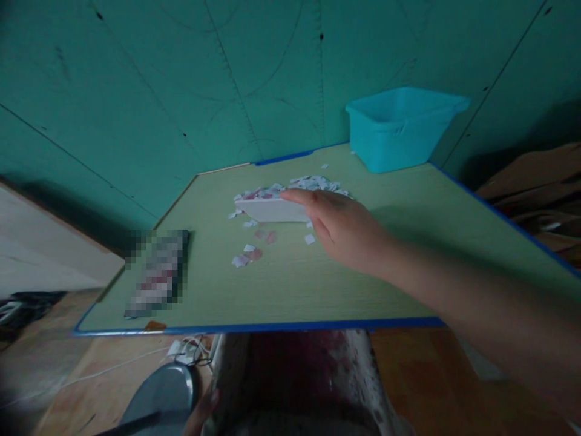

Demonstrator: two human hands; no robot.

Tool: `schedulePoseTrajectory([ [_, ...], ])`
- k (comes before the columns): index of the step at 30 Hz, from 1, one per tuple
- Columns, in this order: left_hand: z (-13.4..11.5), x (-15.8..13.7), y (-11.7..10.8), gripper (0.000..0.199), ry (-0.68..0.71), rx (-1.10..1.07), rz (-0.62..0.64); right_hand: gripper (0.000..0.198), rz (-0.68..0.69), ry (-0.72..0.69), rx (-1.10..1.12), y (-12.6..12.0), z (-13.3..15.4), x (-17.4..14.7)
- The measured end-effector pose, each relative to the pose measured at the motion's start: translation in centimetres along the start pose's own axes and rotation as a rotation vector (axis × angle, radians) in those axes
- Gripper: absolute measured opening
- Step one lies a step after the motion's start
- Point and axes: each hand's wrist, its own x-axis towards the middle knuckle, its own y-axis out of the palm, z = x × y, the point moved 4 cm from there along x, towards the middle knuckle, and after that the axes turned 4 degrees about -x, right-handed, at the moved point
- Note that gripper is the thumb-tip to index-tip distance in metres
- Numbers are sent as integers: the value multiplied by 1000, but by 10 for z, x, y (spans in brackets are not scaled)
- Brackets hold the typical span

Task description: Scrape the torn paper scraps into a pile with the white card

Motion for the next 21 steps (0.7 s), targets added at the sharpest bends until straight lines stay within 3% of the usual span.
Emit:
schedulePoseTrajectory([
  [4,-5,1,-4,74,34,56,-68,38,21,-42,24,3,2,0],
  [9,-9,-2,-4,59,28,118,-98,32,72,2,49,-6,1,0],
  [15,-16,-3,1,82,67,186,-76,22,102,131,98,-20,0,0],
  [21,1,-2,6,99,56,127,-45,23,58,141,80,-18,2,0],
])
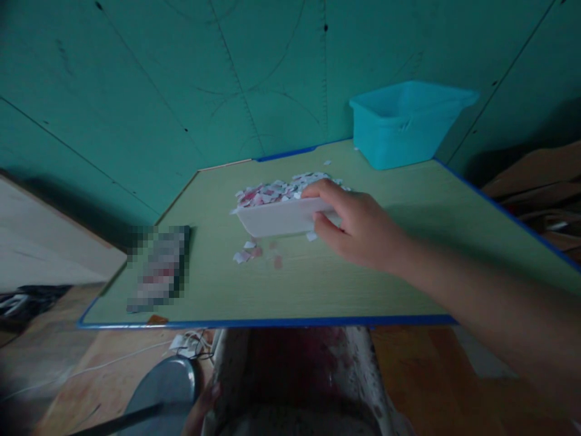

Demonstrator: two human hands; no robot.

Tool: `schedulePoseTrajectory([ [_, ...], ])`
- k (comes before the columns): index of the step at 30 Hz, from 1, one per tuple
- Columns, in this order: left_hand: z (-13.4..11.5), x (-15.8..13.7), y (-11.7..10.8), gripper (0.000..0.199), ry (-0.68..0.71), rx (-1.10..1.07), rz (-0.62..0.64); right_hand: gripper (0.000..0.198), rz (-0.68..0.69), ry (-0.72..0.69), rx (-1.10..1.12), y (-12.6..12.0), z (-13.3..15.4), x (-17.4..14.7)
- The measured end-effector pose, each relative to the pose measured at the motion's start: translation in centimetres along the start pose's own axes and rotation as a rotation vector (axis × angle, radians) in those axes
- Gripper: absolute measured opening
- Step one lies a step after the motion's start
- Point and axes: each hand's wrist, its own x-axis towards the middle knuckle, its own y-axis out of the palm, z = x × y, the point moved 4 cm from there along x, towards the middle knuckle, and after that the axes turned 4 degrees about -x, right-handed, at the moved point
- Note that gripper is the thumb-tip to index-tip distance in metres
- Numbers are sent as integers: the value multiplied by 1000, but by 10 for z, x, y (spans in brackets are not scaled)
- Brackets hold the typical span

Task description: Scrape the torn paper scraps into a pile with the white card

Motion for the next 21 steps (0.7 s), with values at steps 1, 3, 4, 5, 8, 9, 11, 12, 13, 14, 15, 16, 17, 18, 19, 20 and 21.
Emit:
schedulePoseTrajectory([
  [1,2,0,2,98,0,-9,11,23,1,-26,1,2,1,0],
  [3,2,-2,5,91,-1,-22,26,22,7,-87,6,5,4,-1],
  [4,0,-3,6,87,-3,-32,25,21,9,-115,7,6,5,-1],
  [5,-2,-4,7,82,-4,-39,13,21,10,-137,7,6,6,-2],
  [8,-11,-8,6,76,-17,-52,-44,21,16,-154,-3,5,6,-2],
  [9,-13,-8,5,77,-24,-46,-59,21,21,-146,-4,3,6,-3],
  [11,-16,-8,3,83,-33,-28,-66,20,30,-123,2,-1,5,-3],
  [12,-17,-7,2,86,-34,-21,-65,19,28,-107,8,-3,4,-4],
  [13,-18,-7,1,88,-30,-14,-62,18,19,-92,18,-5,3,-4],
  [14,-18,-6,1,90,-24,-16,-52,18,9,-78,28,-7,3,-4],
  [15,-19,-6,1,91,-19,-24,-40,18,1,-66,36,-8,3,-5],
  [16,-19,-7,2,93,-17,-32,-29,18,-1,-62,43,-7,3,-5],
  [17,-19,-7,3,94,-16,-40,-22,17,-2,-68,46,-6,3,-5],
  [18,-20,-8,4,94,-16,-46,-22,17,1,-84,46,-5,4,-5],
  [19,-20,-8,4,93,-16,-51,-33,17,5,-107,45,-3,6,-5],
  [20,-20,-9,5,91,-14,-57,-50,17,8,-132,45,-1,7,-5],
  [21,-21,-9,5,89,-7,-67,-65,17,10,-154,47,1,9,-5],
])
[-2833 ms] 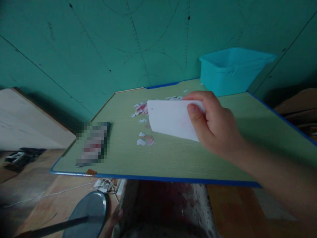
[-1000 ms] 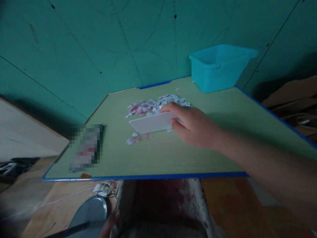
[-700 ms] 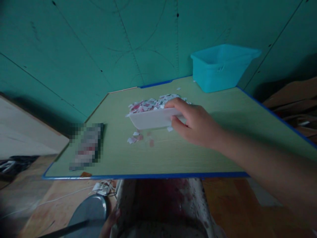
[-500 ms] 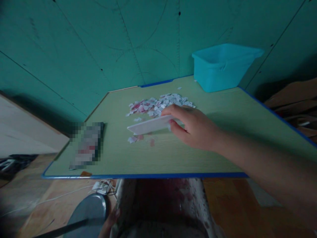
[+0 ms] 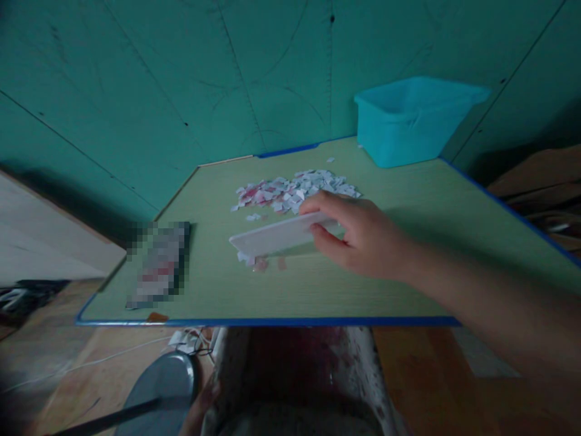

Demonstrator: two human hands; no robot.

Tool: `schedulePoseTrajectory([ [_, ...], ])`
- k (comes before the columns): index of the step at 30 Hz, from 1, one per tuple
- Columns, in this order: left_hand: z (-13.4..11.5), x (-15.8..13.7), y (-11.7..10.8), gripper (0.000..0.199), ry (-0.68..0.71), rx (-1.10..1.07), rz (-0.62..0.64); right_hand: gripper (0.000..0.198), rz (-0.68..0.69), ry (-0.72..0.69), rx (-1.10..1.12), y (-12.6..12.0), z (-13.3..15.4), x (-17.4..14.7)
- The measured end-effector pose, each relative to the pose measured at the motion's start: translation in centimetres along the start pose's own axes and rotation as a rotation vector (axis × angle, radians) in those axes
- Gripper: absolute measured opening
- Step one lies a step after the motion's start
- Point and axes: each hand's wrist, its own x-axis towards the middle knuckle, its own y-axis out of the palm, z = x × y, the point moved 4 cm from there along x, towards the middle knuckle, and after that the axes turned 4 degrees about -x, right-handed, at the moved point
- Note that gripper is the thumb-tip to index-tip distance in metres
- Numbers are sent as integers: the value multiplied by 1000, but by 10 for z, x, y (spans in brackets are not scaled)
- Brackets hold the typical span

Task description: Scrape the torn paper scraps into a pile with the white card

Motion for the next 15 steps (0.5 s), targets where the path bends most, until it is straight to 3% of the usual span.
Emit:
schedulePoseTrajectory([
  [5,2,2,-1,72,11,-69,21,16,27,-43,2,2,3,1],
  [10,13,9,-11,41,-18,-75,23,17,18,-64,-10,-2,5,1],
  [15,17,9,-5,43,-26,-115,27,19,18,-64,15,-6,5,-1],
])
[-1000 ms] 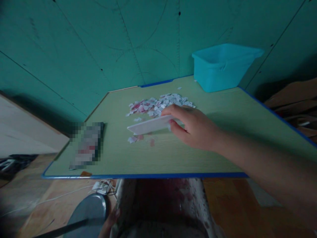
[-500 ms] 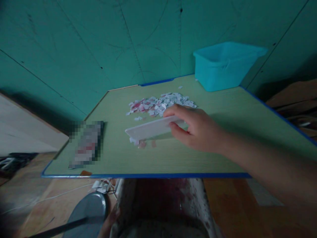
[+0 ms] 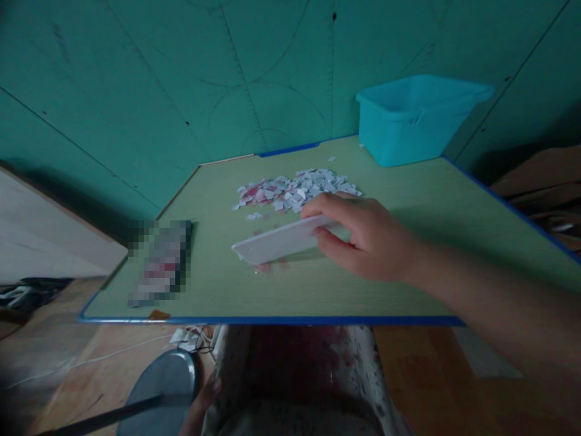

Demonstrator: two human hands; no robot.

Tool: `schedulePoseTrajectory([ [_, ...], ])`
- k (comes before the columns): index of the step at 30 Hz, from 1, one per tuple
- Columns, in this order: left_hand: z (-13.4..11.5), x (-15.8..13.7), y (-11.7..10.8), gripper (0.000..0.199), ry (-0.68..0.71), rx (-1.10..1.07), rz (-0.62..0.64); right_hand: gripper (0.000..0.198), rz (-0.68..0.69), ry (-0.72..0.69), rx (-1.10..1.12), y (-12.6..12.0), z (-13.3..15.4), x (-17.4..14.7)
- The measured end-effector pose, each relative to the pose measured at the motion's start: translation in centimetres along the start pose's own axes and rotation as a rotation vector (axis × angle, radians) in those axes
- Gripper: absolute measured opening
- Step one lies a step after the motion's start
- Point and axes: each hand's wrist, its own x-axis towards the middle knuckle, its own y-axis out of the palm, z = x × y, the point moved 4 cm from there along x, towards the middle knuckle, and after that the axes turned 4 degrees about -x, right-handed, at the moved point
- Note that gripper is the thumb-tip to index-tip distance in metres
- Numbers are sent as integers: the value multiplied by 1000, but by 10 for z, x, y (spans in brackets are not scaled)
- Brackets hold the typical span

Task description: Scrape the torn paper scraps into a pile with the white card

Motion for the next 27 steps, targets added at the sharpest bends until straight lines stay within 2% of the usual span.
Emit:
schedulePoseTrajectory([
  [5,1,-1,5,54,-37,-57,-8,20,17,34,16,-2,-1,-2],
  [10,5,2,-2,41,-16,10,4,16,3,12,5,-3,-1,-2],
  [14,11,4,-2,39,36,24,-34,15,-11,20,-18,-2,-1,-2],
  [19,8,3,4,61,25,6,-5,17,-13,-18,-15,0,2,-1],
  [24,-8,-4,7,62,12,73,-28,15,-1,25,-21,-5,-1,-3],
  [27,-6,-4,7,75,-5,79,-17,14,-34,18,-21,-9,-1,-2],
])
